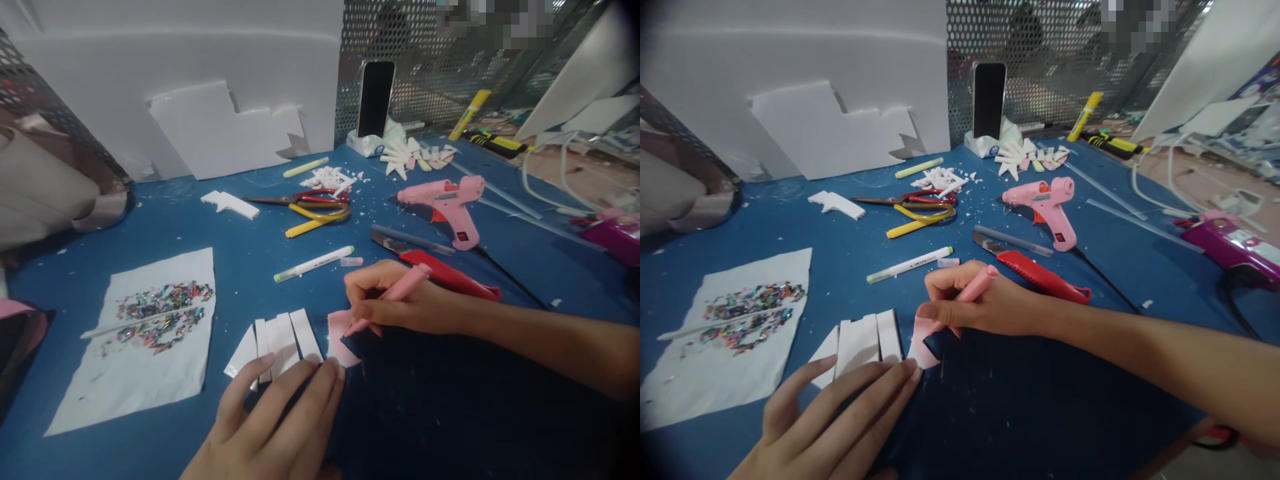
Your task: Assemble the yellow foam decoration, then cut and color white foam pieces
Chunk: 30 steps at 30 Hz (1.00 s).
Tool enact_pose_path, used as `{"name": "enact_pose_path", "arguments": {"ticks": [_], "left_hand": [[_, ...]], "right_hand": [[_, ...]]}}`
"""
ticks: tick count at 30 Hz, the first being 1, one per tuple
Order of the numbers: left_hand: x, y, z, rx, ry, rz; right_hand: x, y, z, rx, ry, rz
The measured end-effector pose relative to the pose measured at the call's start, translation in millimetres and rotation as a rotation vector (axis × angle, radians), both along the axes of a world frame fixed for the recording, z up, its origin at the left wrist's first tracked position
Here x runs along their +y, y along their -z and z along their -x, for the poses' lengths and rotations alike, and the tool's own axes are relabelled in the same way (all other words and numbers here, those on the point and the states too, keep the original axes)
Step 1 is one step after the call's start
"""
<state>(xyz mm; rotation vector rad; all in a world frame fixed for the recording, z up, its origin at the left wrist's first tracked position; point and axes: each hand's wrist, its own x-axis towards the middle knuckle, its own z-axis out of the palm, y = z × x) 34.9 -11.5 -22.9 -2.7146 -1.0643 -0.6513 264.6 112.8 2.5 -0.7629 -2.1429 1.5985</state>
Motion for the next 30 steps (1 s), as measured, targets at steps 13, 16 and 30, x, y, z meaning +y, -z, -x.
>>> {"name": "enact_pose_path", "arguments": {"ticks": [13, 16, 30], "left_hand": [[-0.3, 1.1, -0.2, -0.029, -0.001, 0.002], [-0.4, 1.3, -0.5, -0.03, -0.011, 0.005], [-1.4, 1.4, 1.0, -0.017, 0.0, -0.008]], "right_hand": [[-0.5, 0.6, -0.4, 0.023, 0.03, -0.042], [-0.2, 1.1, -0.7, 0.01, -0.014, -0.018], [0.0, -0.7, 0.6, -0.01, -0.023, -0.021]]}}
